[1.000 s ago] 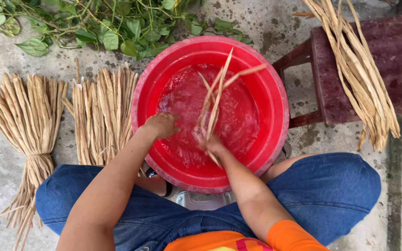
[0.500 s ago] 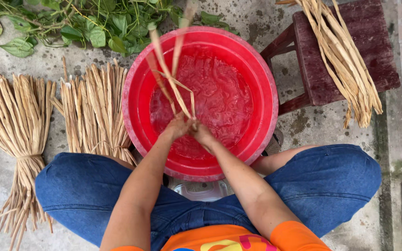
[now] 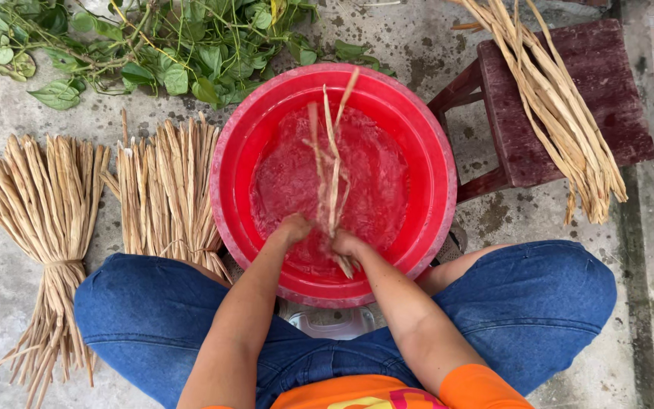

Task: The person sits on the floor and repeatedly washes bundles of dried sticks in a red basin of water. They scrub the sticks by hand, rinse them, and place the cleaned sticks into a growing pile beside the basin.

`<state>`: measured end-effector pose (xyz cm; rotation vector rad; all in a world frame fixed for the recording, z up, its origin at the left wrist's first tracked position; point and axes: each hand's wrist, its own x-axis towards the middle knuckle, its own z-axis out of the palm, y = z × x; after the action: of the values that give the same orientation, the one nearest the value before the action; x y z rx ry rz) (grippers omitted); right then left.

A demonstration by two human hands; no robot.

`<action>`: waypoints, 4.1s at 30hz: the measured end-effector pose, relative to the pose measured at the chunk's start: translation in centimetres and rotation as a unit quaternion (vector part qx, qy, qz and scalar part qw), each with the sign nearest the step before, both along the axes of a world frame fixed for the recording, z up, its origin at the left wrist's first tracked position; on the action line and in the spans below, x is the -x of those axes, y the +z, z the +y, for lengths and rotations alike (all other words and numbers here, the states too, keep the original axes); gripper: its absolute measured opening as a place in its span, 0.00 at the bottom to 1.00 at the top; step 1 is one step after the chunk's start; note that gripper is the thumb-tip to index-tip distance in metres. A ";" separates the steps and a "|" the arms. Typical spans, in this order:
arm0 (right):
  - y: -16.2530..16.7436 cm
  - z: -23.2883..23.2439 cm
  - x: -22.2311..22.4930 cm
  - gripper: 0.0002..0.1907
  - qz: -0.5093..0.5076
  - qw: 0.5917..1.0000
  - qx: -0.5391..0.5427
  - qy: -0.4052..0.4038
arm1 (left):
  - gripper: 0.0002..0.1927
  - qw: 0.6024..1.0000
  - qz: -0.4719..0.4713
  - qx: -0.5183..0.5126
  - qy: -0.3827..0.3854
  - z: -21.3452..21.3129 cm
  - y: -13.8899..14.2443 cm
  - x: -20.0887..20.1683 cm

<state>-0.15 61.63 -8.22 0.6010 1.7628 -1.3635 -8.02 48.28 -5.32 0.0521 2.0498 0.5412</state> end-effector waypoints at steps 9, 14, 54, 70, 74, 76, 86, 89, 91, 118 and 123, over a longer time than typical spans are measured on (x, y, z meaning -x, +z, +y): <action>6.9 -2.0 4.4 0.19 0.264 0.963 -0.050 -0.017 | 0.30 0.855 -0.146 -0.326 0.375 2.2 3.5 0.5; 11.1 0.5 5.0 0.28 0.243 0.965 -0.074 0.069 | 0.20 0.766 -0.116 -0.484 0.406 3.3 5.4 3.0; 24.1 11.3 8.9 0.12 0.332 0.934 0.035 -0.130 | 0.16 0.800 0.006 -0.563 0.206 3.6 14.7 -0.1; 24.2 9.3 7.8 0.20 0.293 0.948 0.030 -0.121 | 0.15 0.764 -0.065 -0.578 0.279 2.9 14.7 1.6; 24.4 10.3 7.8 0.22 0.396 0.908 0.090 -0.105 | 0.15 0.714 -0.175 -0.599 0.317 2.6 15.3 1.6; 24.4 10.5 7.6 0.21 0.417 0.899 0.070 -0.115 | 0.15 0.732 -0.143 -0.590 0.309 2.4 15.8 1.4; 23.8 9.3 7.6 0.11 0.377 0.895 0.111 -0.211 | 0.15 0.729 -0.047 -0.609 0.309 2.3 15.6 1.5; 23.2 7.4 7.0 0.11 0.314 0.922 0.115 -0.195 | 0.15 0.784 0.025 -0.548 0.290 1.9 16.2 1.6; 22.7 6.9 6.8 0.10 0.312 0.921 0.150 -0.176 | 0.16 0.798 0.021 -0.536 0.274 1.8 16.9 1.5; 22.4 5.1 8.3 0.17 0.279 0.893 0.180 -0.305 | 0.18 0.889 0.069 -0.443 0.097 4.5 14.5 -3.2; 23.2 13.1 12.1 0.12 0.372 0.822 0.124 -0.412 | 0.20 0.936 0.101 -0.329 -0.068 5.2 13.6 -7.1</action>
<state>-12.21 74.74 15.02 0.7919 1.9079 -2.6790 -0.95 53.46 8.24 0.6661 1.9520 1.1502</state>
